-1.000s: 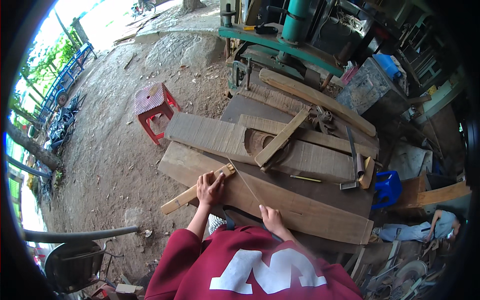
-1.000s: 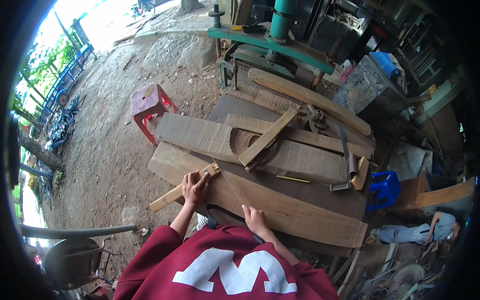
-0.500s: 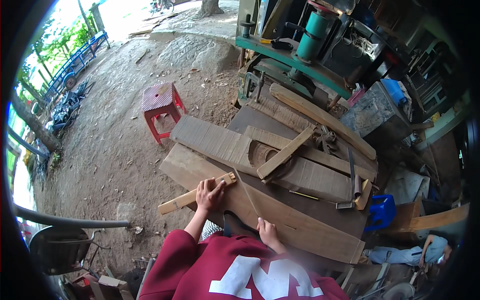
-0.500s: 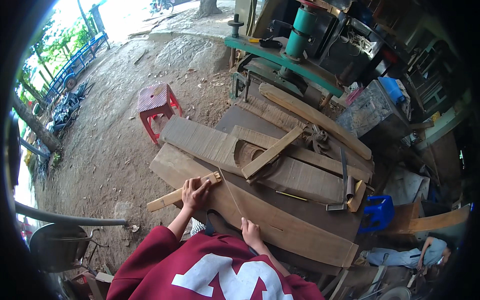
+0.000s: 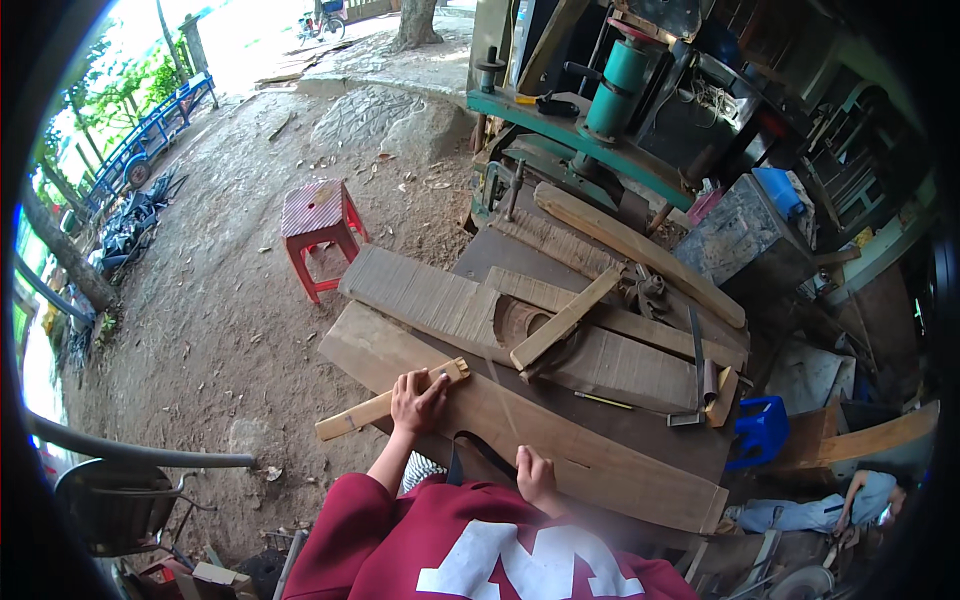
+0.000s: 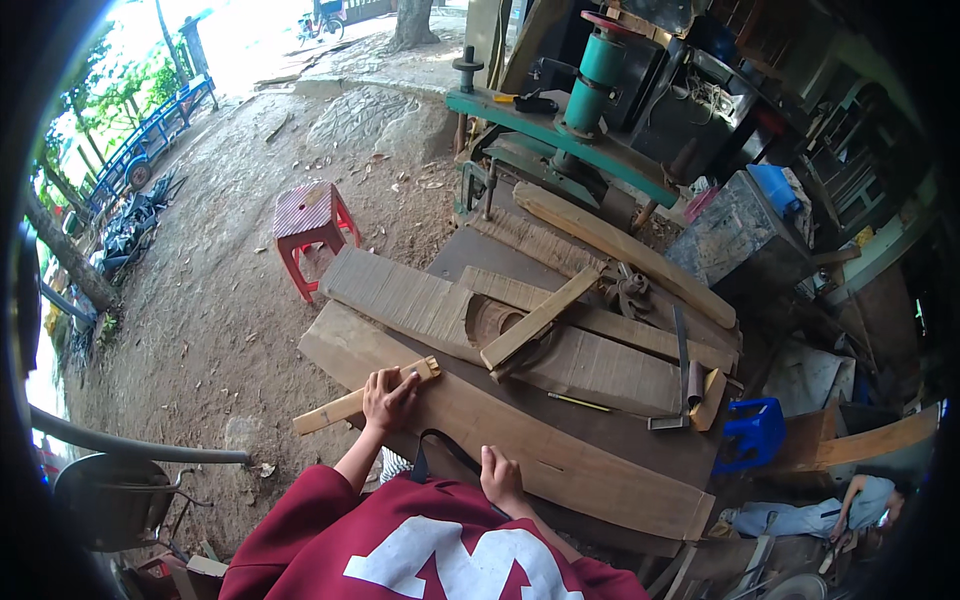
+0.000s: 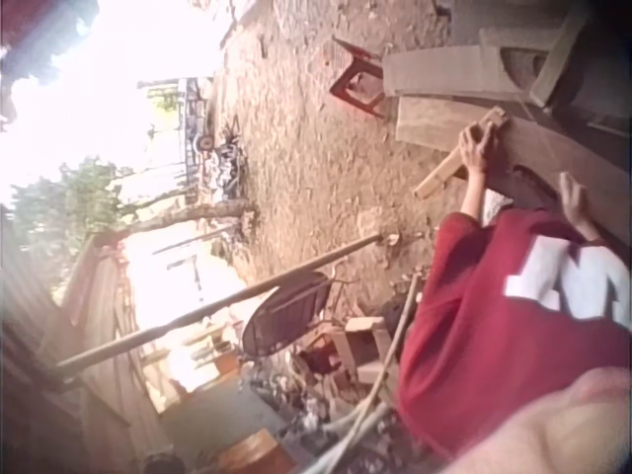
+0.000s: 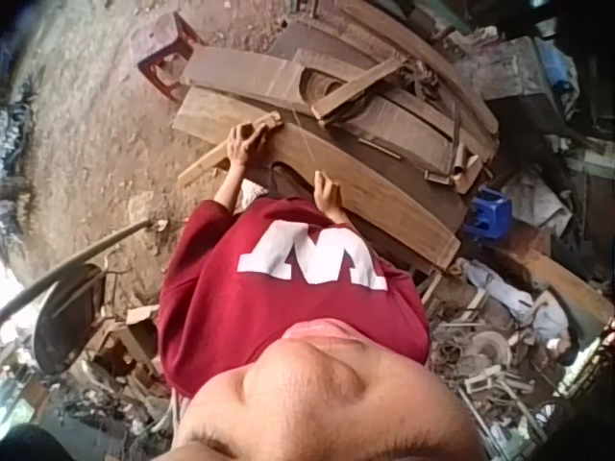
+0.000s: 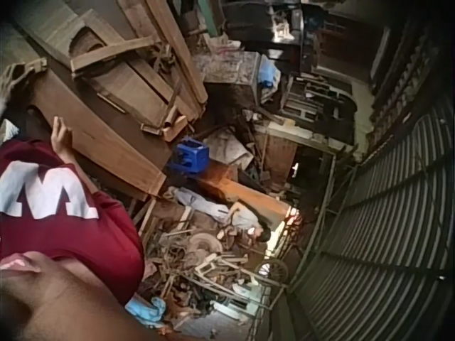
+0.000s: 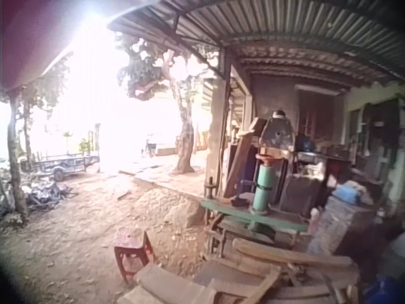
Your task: The person marks lines on a piece of wood and then cuts notches into the wooden piece using a hand saw blade.
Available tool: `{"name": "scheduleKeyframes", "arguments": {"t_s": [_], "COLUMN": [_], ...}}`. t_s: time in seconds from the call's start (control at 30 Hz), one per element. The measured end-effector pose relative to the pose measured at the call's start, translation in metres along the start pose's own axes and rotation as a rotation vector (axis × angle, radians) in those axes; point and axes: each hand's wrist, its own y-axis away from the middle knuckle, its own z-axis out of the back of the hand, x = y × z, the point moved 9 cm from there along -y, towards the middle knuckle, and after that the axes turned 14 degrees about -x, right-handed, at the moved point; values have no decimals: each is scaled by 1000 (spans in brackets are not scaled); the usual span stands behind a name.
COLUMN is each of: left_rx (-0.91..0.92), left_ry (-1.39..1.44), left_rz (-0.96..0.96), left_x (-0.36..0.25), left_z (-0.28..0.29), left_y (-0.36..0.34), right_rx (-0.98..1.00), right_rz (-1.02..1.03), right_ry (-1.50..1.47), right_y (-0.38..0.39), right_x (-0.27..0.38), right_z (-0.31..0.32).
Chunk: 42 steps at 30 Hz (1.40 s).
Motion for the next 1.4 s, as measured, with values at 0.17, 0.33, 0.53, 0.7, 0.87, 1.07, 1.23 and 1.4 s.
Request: {"name": "scheduleKeyframes", "arguments": {"t_s": [0.17,0.33,0.53,0.7,0.87,1.07,1.23,1.4], "left_rx": [-1,-7,0,-8,20,9,20,-4], "left_ry": [14,24,31,23,46,26,18,9], "left_rz": [-12,-7,-21,-9,-23,3,10,-23], "left_x": [0,1,-1,-1,-2,1,1,-1], "left_z": [-5,-5,-4,2,-6,-3,-4,-2], "left_y": [-2,-3,-5,0,-1,-2,-2,-2], "right_rx": [103,3,134,-39,-49,54,90,167], "right_rz": [-136,-51,7,81,99,-22,-50,-75], "right_ry": [64,41,62,-26,-181,-100,-76,16], "right_y": [4,3,4,2,2,0,5,7], "right_x": [-33,-18,-16,-3,0,-2,-6,-23], "right_z": [-21,-11,-25,-13,-1,-9,-16,-31]}}
